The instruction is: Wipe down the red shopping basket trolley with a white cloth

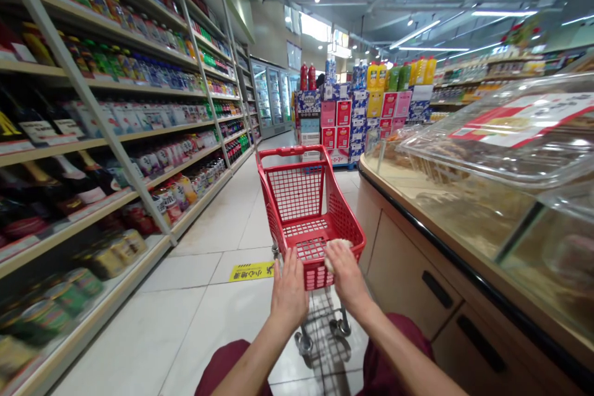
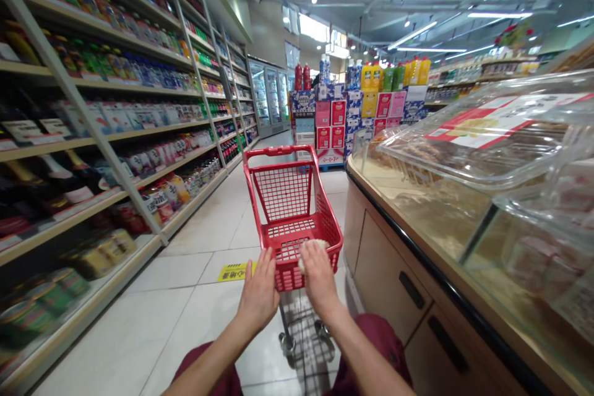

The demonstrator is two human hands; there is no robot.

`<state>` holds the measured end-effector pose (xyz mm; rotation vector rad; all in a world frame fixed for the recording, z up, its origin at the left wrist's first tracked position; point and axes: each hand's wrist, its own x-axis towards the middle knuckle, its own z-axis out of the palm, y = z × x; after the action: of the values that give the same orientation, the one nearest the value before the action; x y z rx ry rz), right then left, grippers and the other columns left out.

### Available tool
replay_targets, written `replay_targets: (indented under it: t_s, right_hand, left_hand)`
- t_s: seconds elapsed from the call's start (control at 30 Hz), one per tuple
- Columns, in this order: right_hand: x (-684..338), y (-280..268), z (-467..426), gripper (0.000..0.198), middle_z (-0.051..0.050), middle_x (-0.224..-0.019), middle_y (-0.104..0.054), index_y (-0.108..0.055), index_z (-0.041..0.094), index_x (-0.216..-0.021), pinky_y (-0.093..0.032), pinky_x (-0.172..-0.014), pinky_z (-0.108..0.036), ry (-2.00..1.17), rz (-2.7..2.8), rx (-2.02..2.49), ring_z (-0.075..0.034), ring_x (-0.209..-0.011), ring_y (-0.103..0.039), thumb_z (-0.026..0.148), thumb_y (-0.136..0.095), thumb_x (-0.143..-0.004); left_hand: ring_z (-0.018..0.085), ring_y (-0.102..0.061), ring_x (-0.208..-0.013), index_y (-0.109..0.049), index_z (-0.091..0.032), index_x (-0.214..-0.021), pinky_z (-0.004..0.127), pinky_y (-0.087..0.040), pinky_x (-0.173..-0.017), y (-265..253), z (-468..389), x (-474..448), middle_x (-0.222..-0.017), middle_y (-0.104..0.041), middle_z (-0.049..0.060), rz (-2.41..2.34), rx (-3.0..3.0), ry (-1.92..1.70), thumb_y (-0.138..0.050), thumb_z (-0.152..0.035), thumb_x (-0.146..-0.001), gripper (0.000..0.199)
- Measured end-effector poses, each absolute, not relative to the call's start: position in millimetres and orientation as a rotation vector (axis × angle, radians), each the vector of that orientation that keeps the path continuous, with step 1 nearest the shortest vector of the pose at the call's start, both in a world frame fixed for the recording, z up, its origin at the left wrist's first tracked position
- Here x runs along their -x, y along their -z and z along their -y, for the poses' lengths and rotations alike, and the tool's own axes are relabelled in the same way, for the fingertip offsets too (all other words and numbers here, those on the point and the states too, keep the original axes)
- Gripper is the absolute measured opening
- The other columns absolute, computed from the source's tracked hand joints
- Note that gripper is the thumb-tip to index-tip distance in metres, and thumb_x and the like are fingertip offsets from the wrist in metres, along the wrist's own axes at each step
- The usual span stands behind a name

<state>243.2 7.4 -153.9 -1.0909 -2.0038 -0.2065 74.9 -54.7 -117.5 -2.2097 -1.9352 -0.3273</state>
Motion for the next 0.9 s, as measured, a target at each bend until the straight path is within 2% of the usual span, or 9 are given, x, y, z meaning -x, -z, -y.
replay_targets:
  t_s: [0.1,0.27,0.47,0.67,0.83,0.9]
  right_hand:
    - [-238.6,154.9,-5.9,0.049,-0.007,-0.126,-0.048,-0.047,0.019,-0.12,-0.031,-0.099,-0.044,0.221,2.105,0.994,-0.019,-0.123,-0.033,0.002,-0.034,-0.077]
    - [-264.7,151.2,-19.3,0.049,-0.013,-0.124,-0.049,-0.046,0.014,-0.122,-0.035,-0.093,-0.05,0.23,1.862,1.303,-0.025,-0.121,-0.036,0.003,-0.033,-0.076]
    - [-242.1,159.1,-7.1,0.051,-0.008,-0.127,-0.047,-0.042,0.02,-0.125,-0.032,-0.098,-0.043,0.217,2.061,0.956,-0.018,-0.123,-0.033,0.002,-0.033,-0.078]
    - [-271.0,158.3,-21.1,0.05,-0.011,-0.128,-0.045,-0.04,0.019,-0.127,-0.032,-0.096,-0.05,0.223,1.831,1.293,-0.023,-0.123,-0.033,0.006,-0.033,-0.079]
    - [-254.3,160.6,-12.0,0.049,-0.008,-0.129,-0.045,-0.042,0.019,-0.125,-0.031,-0.099,-0.043,0.25,2.064,1.002,-0.019,-0.124,-0.032,0.004,-0.033,-0.079]
    - [-259.2,158.3,-15.0,0.05,-0.008,-0.127,-0.046,-0.043,0.02,-0.124,-0.032,-0.098,-0.045,0.256,2.049,1.06,-0.02,-0.123,-0.032,0.003,-0.033,-0.079]
  left_hand:
    - [0.022,-0.019,-0.13,-0.038,-0.009,-0.123,0.049,-0.015,-0.105,113.4,50.6,-73.2,-0.139,-0.028,0.011,1.945,2.226,0.333,-0.037,-0.016,-0.07,0.054]
    - [0.023,-0.018,-0.13,-0.034,-0.009,-0.127,0.048,-0.017,-0.105,113.8,51.8,-70.3,-0.138,-0.029,0.01,1.85,2.243,0.292,-0.04,-0.018,-0.069,0.059]
    - [0.024,-0.016,-0.13,-0.03,-0.009,-0.129,0.048,-0.019,-0.104,116.2,53.1,-73.3,-0.139,-0.026,0.011,1.826,2.23,0.235,-0.04,-0.02,-0.069,0.062]
    - [0.024,-0.015,-0.13,-0.029,-0.01,-0.13,0.047,-0.019,-0.104,118.5,53.0,-74.5,-0.14,-0.023,0.012,1.831,2.231,0.25,-0.039,-0.02,-0.07,0.062]
    - [0.024,-0.014,-0.13,-0.03,-0.009,-0.129,0.048,-0.02,-0.103,117.4,54.5,-76.0,-0.14,-0.022,0.012,1.843,2.235,0.264,-0.039,-0.018,-0.07,0.061]
    - [0.024,-0.014,-0.13,-0.028,-0.009,-0.13,0.049,-0.02,-0.103,117.4,55.0,-75.0,-0.141,-0.02,0.012,1.841,2.24,0.27,-0.039,-0.018,-0.069,0.063]
